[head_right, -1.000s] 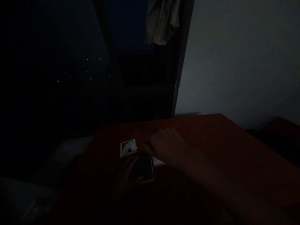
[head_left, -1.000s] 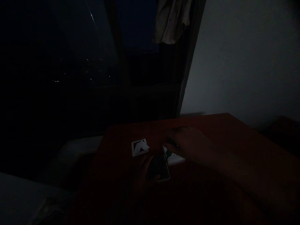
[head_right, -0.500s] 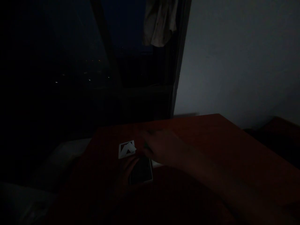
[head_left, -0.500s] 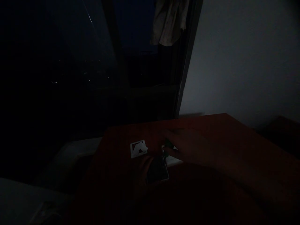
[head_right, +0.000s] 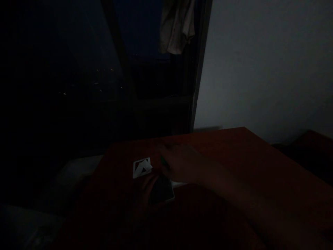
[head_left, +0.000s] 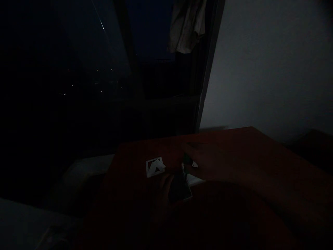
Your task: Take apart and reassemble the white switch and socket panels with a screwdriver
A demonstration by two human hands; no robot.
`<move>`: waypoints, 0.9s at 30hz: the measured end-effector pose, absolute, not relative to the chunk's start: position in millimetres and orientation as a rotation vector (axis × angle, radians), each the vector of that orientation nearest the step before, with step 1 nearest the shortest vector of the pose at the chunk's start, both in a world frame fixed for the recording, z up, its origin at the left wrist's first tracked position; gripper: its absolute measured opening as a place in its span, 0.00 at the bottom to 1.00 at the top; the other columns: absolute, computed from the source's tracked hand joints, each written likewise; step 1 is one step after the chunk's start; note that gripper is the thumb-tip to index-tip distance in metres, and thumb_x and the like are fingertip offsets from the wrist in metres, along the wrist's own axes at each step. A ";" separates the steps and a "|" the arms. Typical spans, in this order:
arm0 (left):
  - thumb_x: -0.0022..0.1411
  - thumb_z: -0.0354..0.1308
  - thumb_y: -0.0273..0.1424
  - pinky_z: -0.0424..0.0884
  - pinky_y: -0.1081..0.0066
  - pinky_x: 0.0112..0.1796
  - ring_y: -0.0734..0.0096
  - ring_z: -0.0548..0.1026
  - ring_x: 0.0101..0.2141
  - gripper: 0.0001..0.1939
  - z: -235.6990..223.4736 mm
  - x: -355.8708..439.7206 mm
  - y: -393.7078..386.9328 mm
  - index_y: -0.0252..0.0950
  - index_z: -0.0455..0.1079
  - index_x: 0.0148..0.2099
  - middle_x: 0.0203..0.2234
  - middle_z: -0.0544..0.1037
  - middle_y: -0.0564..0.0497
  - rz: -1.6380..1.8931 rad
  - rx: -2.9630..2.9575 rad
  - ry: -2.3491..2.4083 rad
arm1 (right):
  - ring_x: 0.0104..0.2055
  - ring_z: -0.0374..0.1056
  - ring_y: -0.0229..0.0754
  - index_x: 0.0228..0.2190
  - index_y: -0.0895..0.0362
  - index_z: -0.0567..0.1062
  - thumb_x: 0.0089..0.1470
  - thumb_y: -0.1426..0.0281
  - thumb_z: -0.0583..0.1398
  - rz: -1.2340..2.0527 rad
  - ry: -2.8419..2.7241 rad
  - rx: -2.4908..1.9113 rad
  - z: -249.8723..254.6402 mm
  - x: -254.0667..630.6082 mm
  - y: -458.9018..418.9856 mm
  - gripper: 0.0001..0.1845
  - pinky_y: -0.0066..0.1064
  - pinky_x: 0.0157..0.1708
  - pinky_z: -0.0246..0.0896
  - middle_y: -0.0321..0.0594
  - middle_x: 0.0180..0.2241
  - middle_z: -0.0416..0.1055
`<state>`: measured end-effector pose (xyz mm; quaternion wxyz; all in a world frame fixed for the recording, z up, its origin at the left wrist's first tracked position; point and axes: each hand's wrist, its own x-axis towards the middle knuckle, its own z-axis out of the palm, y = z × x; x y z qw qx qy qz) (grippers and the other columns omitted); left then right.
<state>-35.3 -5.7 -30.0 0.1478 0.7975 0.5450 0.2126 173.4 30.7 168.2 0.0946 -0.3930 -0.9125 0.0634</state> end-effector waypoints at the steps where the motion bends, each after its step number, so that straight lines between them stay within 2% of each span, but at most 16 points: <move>1: 0.51 0.64 0.48 0.60 0.49 0.55 0.46 0.61 0.57 0.40 -30.1 -34.2 -5.2 0.38 0.58 0.62 0.59 0.63 0.41 0.609 2.292 1.570 | 0.38 0.72 0.44 0.52 0.57 0.64 0.55 0.67 0.57 0.239 -2.709 -1.150 169.5 173.9 29.8 0.23 0.30 0.30 0.61 0.45 0.42 0.75; 4: 0.52 0.63 0.49 0.60 0.50 0.55 0.47 0.61 0.57 0.41 -29.2 -31.3 -3.5 0.39 0.57 0.63 0.59 0.63 0.42 0.597 2.312 1.548 | 0.34 0.73 0.46 0.47 0.57 0.68 0.57 0.59 0.56 0.130 -2.701 -1.287 171.2 170.3 29.8 0.20 0.32 0.27 0.60 0.46 0.38 0.76; 7: 0.54 0.60 0.51 0.60 0.51 0.55 0.47 0.60 0.58 0.41 -27.1 -27.7 -1.4 0.38 0.55 0.64 0.60 0.61 0.41 0.565 2.340 1.538 | 0.33 0.74 0.51 0.38 0.58 0.73 0.60 0.53 0.48 -0.141 -2.652 -1.529 168.6 165.0 33.5 0.24 0.35 0.27 0.60 0.49 0.33 0.77; 9: 0.54 0.59 0.52 0.61 0.52 0.55 0.46 0.61 0.57 0.41 -25.6 -24.7 -0.1 0.38 0.55 0.64 0.60 0.62 0.42 0.538 2.347 1.539 | 0.33 0.74 0.51 0.36 0.57 0.74 0.61 0.55 0.48 -0.180 -2.641 -1.574 166.6 165.0 35.6 0.22 0.35 0.29 0.61 0.49 0.33 0.77; 12: 0.54 0.58 0.53 0.60 0.52 0.55 0.46 0.61 0.57 0.41 -23.9 -21.3 1.0 0.38 0.56 0.64 0.60 0.62 0.42 0.523 2.348 1.535 | 0.38 0.73 0.48 0.42 0.57 0.71 0.59 0.63 0.53 -0.045 -2.664 -1.437 166.2 171.1 34.7 0.14 0.33 0.32 0.61 0.47 0.37 0.76; 14: 0.54 0.59 0.53 0.60 0.52 0.55 0.46 0.60 0.58 0.42 -23.5 -20.6 0.6 0.37 0.56 0.64 0.60 0.62 0.41 0.511 2.328 1.534 | 0.39 0.73 0.46 0.48 0.57 0.67 0.55 0.68 0.56 0.134 -2.691 -1.305 167.9 175.7 31.7 0.18 0.30 0.32 0.61 0.45 0.40 0.76; 16: 0.53 0.59 0.52 0.60 0.53 0.56 0.47 0.59 0.58 0.42 -24.3 -21.3 -0.2 0.38 0.55 0.64 0.60 0.61 0.41 0.520 2.305 1.531 | 0.39 0.73 0.44 0.51 0.56 0.65 0.53 0.69 0.57 0.237 -2.701 -1.243 169.9 177.5 28.4 0.22 0.29 0.31 0.61 0.44 0.41 0.75; 19: 0.54 0.60 0.51 0.60 0.54 0.55 0.49 0.60 0.58 0.41 -27.4 -24.3 -1.4 0.40 0.54 0.65 0.61 0.60 0.43 0.565 2.287 1.510 | 0.35 0.73 0.48 0.44 0.57 0.70 0.57 0.61 0.55 0.046 -2.675 -1.405 171.1 174.5 26.8 0.16 0.32 0.29 0.60 0.46 0.36 0.76; 20: 0.54 0.60 0.51 0.60 0.54 0.55 0.49 0.60 0.58 0.41 -28.4 -25.5 -1.7 0.40 0.55 0.64 0.61 0.60 0.43 0.576 2.279 1.501 | 0.34 0.74 0.49 0.40 0.57 0.72 0.59 0.58 0.52 -0.046 -2.656 -1.485 170.9 173.2 27.4 0.17 0.33 0.29 0.60 0.47 0.34 0.77; 23: 0.52 0.62 0.49 0.61 0.55 0.55 0.49 0.61 0.58 0.41 -28.5 -28.7 -2.8 0.40 0.56 0.64 0.60 0.60 0.43 0.585 2.249 1.480 | 0.33 0.74 0.50 0.35 0.57 0.75 0.61 0.59 0.50 -0.089 -2.648 -1.549 169.3 174.0 31.3 0.19 0.34 0.30 0.60 0.48 0.32 0.77; 25: 0.51 0.64 0.47 0.60 0.54 0.56 0.49 0.60 0.58 0.41 -25.9 -29.9 -4.1 0.41 0.56 0.64 0.61 0.60 0.43 0.596 2.239 1.476 | 0.37 0.73 0.47 0.40 0.56 0.74 0.59 0.64 0.53 0.092 -2.668 -1.397 168.2 179.4 33.4 0.13 0.33 0.32 0.61 0.46 0.36 0.77; 26: 0.51 0.64 0.47 0.60 0.53 0.56 0.48 0.60 0.58 0.41 -24.2 -30.2 -4.9 0.41 0.56 0.63 0.61 0.60 0.43 0.596 2.235 1.478 | 0.38 0.73 0.45 0.44 0.55 0.72 0.57 0.67 0.56 0.222 -2.679 -1.289 167.6 182.8 33.9 0.13 0.31 0.34 0.62 0.44 0.39 0.76; 27: 0.51 0.64 0.48 0.60 0.52 0.56 0.47 0.60 0.58 0.41 -22.7 -30.4 -5.7 0.40 0.57 0.63 0.61 0.61 0.43 0.595 2.230 1.488 | 0.39 0.72 0.42 0.48 0.54 0.69 0.55 0.69 0.57 0.349 -2.687 -1.176 167.0 186.2 34.0 0.18 0.30 0.34 0.62 0.44 0.42 0.75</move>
